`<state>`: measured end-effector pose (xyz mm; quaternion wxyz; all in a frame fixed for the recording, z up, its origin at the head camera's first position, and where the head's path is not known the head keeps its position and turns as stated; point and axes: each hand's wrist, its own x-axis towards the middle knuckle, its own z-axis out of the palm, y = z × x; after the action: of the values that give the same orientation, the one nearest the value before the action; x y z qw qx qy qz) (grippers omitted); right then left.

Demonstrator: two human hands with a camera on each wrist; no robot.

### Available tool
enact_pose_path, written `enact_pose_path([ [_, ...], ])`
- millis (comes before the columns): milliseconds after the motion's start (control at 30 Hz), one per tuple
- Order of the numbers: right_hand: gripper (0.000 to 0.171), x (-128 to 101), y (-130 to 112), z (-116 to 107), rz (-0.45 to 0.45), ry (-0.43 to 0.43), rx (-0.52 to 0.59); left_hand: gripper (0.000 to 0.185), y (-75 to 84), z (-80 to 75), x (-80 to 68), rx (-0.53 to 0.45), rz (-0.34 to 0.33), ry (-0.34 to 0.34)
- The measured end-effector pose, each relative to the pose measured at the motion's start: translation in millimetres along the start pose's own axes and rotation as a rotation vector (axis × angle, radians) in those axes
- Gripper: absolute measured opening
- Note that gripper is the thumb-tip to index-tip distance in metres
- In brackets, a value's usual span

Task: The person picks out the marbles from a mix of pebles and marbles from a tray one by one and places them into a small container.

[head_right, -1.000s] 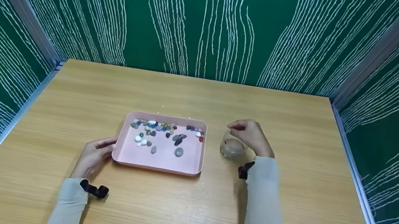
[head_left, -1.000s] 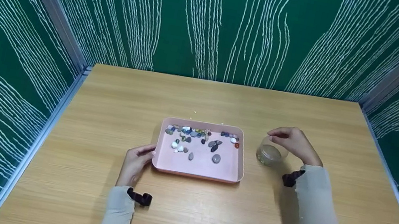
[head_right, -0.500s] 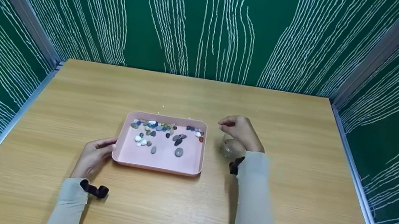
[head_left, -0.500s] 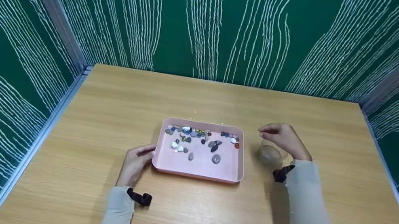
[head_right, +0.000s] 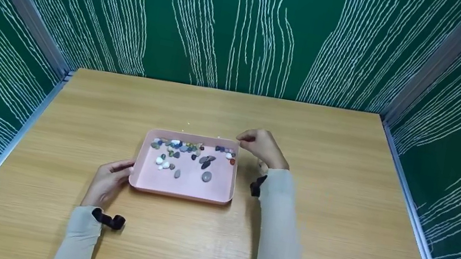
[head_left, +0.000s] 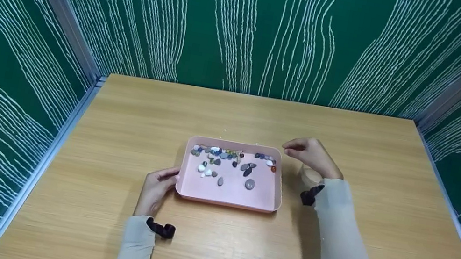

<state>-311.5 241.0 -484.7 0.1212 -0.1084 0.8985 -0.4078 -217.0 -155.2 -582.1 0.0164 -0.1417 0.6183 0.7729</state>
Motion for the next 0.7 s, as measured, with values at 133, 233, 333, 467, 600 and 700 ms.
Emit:
enact_pose_path([
  [133,0.023,8.5,-9.0,7.0,-0.004,-0.008,0.000,0.036,-0.3,-0.9,0.5,-0.005,0.006,-0.009],
  [233,0.023,15.0,-16.3,12.2,-0.003,-0.020,-0.018,0.036,-0.4,-0.8,0.8,-0.006,0.000,-0.011],
  [333,0.023,20.6,-22.3,17.5,-0.008,-0.034,-0.029,0.036,-0.7,-0.6,1.0,0.002,-0.007,-0.010],
  [467,0.022,26.8,-27.7,25.1,-0.006,-0.057,-0.019,0.036,-0.9,-0.2,0.6,0.006,-0.016,0.001],
  [600,0.024,31.8,-30.5,32.6,0.011,-0.076,0.004,0.036,-0.8,0.6,0.6,0.005,-0.009,0.004],
  [700,0.024,35.4,-31.8,38.7,0.014,-0.086,0.015,0.036,-0.8,0.9,0.4,-0.001,-0.005,0.005],
])
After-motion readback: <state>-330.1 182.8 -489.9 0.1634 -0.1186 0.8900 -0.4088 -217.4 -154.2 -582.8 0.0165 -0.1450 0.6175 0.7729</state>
